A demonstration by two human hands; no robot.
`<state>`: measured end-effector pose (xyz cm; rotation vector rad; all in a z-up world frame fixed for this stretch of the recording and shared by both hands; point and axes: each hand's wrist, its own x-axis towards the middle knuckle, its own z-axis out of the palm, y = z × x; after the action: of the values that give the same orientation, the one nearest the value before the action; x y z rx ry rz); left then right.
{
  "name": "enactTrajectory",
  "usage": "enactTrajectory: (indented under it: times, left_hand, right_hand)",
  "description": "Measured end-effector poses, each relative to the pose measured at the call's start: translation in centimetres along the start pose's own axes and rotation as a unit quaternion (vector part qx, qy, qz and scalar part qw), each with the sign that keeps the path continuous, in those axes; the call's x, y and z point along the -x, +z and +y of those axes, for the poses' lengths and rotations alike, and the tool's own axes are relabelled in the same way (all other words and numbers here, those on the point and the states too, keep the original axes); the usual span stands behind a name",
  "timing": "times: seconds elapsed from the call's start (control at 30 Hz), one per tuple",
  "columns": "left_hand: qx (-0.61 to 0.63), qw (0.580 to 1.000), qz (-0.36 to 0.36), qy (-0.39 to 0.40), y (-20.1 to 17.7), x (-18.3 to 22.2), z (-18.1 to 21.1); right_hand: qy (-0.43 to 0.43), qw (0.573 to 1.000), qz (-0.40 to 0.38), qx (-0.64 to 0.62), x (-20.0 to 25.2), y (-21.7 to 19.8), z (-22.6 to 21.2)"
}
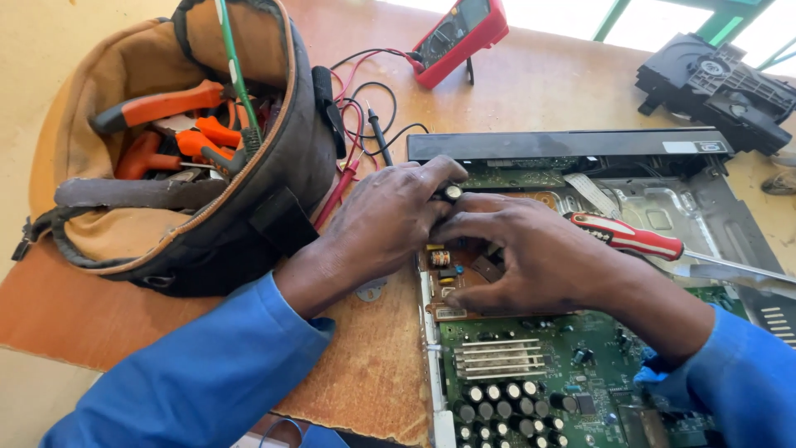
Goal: Removing internal circuit boards and components from an electronic device using a screwdriver.
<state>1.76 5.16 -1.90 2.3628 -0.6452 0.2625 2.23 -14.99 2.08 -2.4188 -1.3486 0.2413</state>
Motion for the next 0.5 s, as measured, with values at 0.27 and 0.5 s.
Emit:
enactTrajectory:
  times: [0.27,0.5]
  left_hand:
    - [0.006,0.996,0.035,0.082,-0.6,0.3,1.3]
    - [-0.005,0.995,0.024,0.097,0.1,0.5,1.2]
  right_hand:
    - [0.216,0.976,0.030,-0.008,1.4,-4.3,0.1]
    - [0.499,0.856,-0.077,0.115,1.2,-6.5,-2.6]
